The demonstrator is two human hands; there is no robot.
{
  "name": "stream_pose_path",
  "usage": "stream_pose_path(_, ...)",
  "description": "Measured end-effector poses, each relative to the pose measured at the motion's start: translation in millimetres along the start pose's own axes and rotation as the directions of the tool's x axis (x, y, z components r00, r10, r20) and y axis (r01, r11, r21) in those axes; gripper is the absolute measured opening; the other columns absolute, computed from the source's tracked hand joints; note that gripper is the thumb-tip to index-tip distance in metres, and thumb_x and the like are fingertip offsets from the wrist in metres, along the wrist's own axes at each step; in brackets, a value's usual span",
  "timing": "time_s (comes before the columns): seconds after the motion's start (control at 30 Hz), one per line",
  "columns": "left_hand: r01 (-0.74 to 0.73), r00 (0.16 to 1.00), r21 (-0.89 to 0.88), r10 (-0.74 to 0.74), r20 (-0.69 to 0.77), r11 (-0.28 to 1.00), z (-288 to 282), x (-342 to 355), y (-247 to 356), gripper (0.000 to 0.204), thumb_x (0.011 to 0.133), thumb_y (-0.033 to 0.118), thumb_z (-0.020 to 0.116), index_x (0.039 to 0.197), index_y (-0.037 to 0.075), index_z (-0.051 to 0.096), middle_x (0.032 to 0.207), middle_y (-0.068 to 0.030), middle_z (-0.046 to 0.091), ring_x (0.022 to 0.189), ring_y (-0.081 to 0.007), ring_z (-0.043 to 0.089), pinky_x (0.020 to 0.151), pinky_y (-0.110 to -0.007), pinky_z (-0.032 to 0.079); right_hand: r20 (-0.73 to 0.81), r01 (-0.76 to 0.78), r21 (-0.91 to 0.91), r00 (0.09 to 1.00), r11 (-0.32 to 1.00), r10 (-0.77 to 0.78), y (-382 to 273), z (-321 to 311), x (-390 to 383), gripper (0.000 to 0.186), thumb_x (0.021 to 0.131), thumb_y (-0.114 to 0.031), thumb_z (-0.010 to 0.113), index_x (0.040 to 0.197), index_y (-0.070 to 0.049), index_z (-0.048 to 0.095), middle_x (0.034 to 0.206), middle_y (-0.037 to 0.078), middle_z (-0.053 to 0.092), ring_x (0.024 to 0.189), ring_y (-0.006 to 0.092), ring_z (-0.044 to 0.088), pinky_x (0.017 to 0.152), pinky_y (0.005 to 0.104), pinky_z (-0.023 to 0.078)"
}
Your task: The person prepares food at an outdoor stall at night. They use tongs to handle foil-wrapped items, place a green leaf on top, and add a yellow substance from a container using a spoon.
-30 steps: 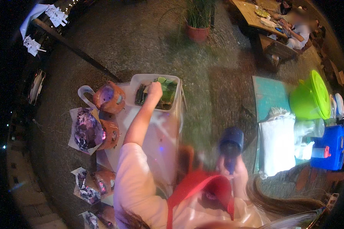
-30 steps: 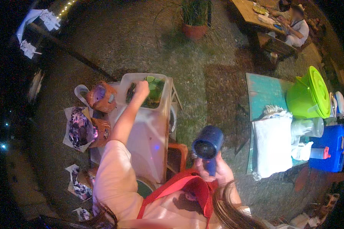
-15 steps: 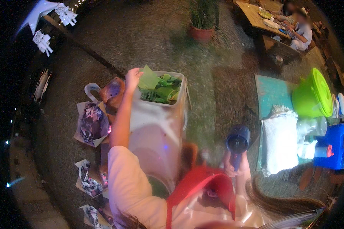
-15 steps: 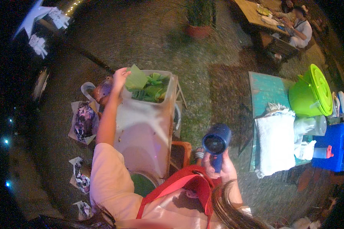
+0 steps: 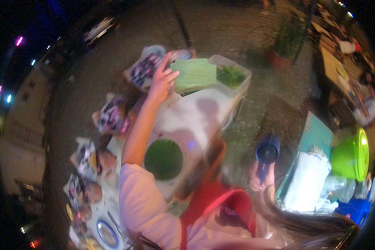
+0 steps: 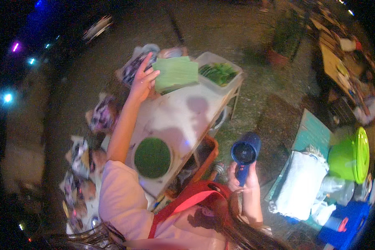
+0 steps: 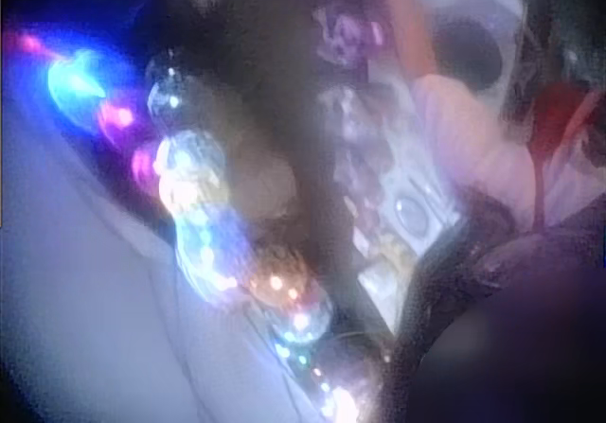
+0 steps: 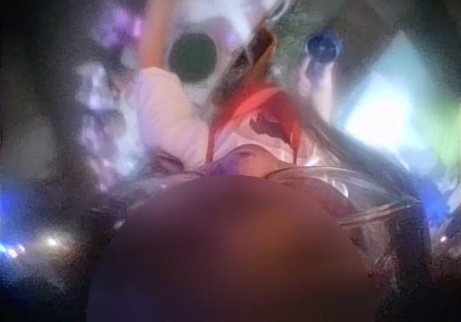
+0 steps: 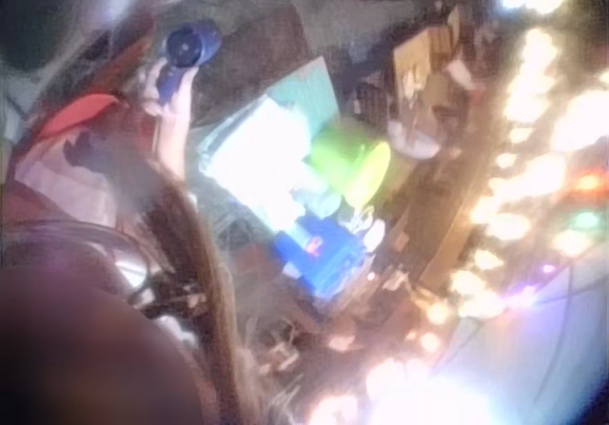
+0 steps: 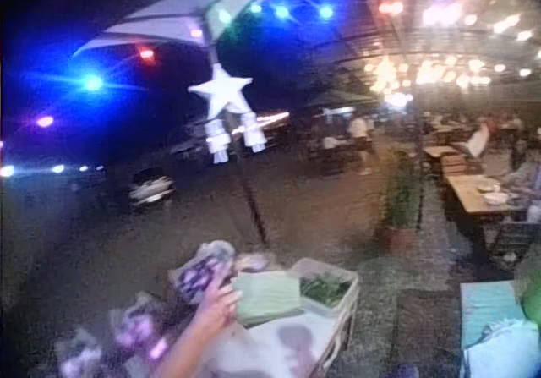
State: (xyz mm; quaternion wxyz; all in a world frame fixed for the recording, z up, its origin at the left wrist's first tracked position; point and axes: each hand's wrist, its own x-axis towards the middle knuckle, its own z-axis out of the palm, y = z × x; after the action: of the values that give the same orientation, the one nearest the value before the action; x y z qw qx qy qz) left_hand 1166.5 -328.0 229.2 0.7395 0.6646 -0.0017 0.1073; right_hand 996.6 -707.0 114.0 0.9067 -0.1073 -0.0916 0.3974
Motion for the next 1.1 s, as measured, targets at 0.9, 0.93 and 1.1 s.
stream_pose_path(0.9, 0.690, 0.623, 0.684, 0.286, -0.728, 0.238, -230, -881, 217, 0.031, 0.064, 0.014, 0.075, 0.091, 0.005, 0.063, 0.106, -0.0075, 0.054, 0.087, -0.0192, 0.058, 0.067, -0.032, 0.050, 0.812, -0.971, 0.121, 0.216, 0.205, 0.542, 590, 235, -45, 0.055, 0.086, -0.056, 0.039, 0.097, -0.002, 0.041, 0.054, 0.003, 0.041, 0.032, 0.0099, 0.037, 0.027, 0.0224, 0.028)
stream_pose_path(0.93, 0.739, 0.624, 0.670, 0.312, -0.717, 0.061, -239, -901, 223, 0.023, 0.064, 0.017, 0.075, 0.081, 0.004, 0.066, 0.102, -0.0080, 0.055, 0.085, -0.0203, 0.058, 0.066, -0.032, 0.049, 0.783, -0.976, 0.133, 0.209, 0.171, 0.586, 607, 239, -50, 0.055, 0.086, -0.056, 0.039, 0.097, -0.002, 0.041, 0.054, 0.003, 0.041, 0.031, 0.0099, 0.037, 0.027, 0.0223, 0.028)
stream_pose_path(1.1, 0.687, 0.619, 0.718, 0.424, -0.661, 0.117, -340, -956, 266, 0.019, 0.064, 0.022, 0.072, 0.071, 0.005, 0.066, 0.100, -0.0065, 0.055, 0.090, -0.0253, 0.054, 0.075, -0.034, 0.044, 0.660, -0.974, 0.137, 0.224, 0.178, 0.717, 667, 248, -51, 0.059, 0.085, -0.061, 0.034, 0.097, -0.003, 0.043, 0.053, 0.003, 0.040, 0.030, 0.0095, 0.033, 0.026, 0.0226, 0.025)
